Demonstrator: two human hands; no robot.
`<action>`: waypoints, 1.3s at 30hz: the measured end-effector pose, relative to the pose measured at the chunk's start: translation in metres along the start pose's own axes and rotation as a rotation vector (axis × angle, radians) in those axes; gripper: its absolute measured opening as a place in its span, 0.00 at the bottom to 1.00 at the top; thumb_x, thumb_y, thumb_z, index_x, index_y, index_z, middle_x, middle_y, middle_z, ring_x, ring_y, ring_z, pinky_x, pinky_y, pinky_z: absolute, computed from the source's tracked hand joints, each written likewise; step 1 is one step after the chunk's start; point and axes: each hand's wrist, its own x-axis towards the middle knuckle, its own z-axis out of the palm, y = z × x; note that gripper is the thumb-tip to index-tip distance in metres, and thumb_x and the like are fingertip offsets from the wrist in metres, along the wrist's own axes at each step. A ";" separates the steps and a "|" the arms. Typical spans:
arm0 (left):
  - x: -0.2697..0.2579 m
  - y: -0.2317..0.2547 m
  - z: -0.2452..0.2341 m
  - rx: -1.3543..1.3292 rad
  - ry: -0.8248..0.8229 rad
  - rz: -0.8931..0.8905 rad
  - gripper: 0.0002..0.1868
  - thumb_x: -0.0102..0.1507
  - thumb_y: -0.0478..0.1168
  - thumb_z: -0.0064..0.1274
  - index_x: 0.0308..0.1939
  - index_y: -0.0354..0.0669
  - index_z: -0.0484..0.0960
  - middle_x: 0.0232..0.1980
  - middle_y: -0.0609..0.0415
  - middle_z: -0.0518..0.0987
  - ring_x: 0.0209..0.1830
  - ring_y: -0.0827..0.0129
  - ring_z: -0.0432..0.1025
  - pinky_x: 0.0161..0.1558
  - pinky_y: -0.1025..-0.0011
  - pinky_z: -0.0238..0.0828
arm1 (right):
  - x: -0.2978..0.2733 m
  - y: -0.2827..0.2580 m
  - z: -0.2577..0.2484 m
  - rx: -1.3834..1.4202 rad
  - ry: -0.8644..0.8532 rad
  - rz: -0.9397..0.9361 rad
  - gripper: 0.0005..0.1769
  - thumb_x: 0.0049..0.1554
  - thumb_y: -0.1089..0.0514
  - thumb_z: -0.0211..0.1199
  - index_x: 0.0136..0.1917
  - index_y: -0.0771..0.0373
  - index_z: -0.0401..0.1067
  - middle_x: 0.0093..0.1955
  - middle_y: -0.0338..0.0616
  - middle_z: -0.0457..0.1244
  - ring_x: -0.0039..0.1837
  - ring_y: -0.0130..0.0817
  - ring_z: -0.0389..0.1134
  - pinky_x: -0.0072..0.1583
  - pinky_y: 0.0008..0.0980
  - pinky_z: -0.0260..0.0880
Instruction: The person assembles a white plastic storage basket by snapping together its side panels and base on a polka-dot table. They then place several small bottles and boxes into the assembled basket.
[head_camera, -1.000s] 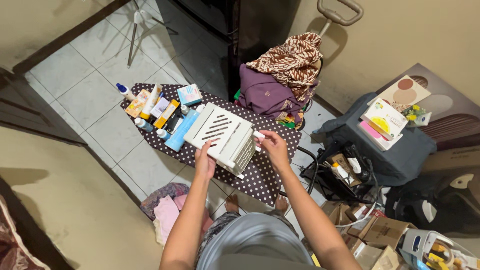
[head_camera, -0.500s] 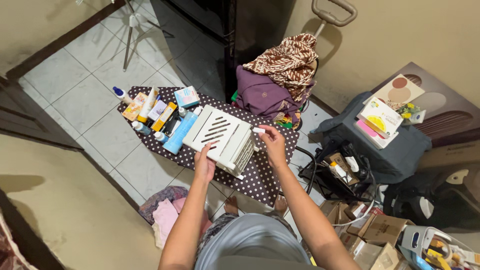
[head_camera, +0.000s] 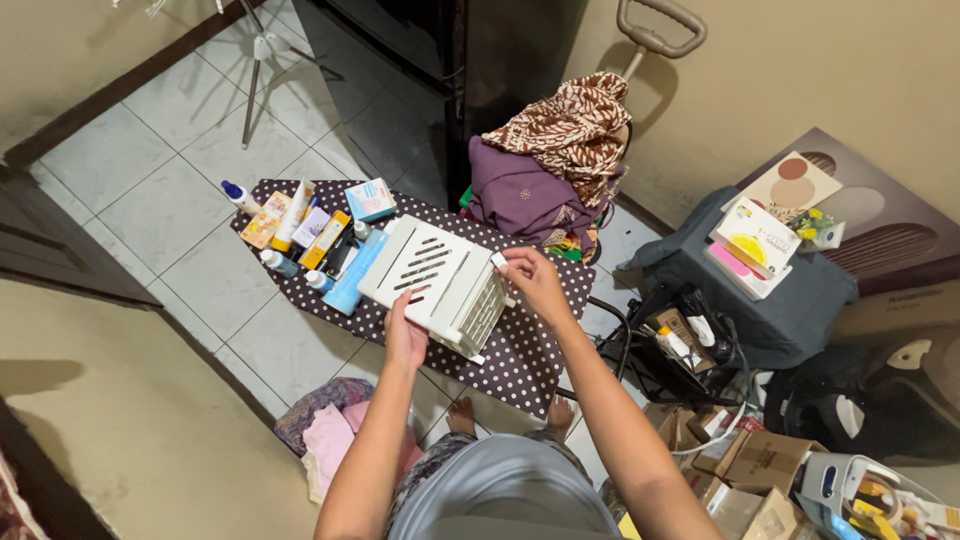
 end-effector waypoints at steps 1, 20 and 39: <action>0.000 -0.001 -0.001 -0.005 0.010 0.000 0.19 0.67 0.45 0.51 0.55 0.34 0.79 0.55 0.50 0.82 0.54 0.66 0.77 0.56 0.68 0.73 | 0.001 0.001 0.000 -0.003 0.003 0.013 0.16 0.62 0.61 0.64 0.61 0.67 0.72 0.47 0.39 0.69 0.47 0.21 0.69 0.47 0.22 0.68; -0.017 -0.013 0.000 0.138 -0.059 -0.029 0.19 0.70 0.45 0.48 0.61 0.38 0.76 0.54 0.52 0.81 0.47 0.72 0.76 0.41 0.73 0.74 | 0.019 0.002 -0.006 -0.155 0.053 0.043 0.14 0.60 0.63 0.64 0.56 0.73 0.77 0.40 0.39 0.70 0.38 0.20 0.67 0.42 0.21 0.69; -0.009 -0.013 0.002 0.194 -0.036 -0.070 0.18 0.69 0.45 0.49 0.57 0.35 0.77 0.52 0.51 0.81 0.48 0.70 0.77 0.45 0.71 0.77 | 0.013 0.050 -0.040 0.201 -0.338 0.188 0.30 0.66 0.49 0.53 0.79 0.59 0.58 0.78 0.40 0.56 0.76 0.32 0.57 0.76 0.37 0.54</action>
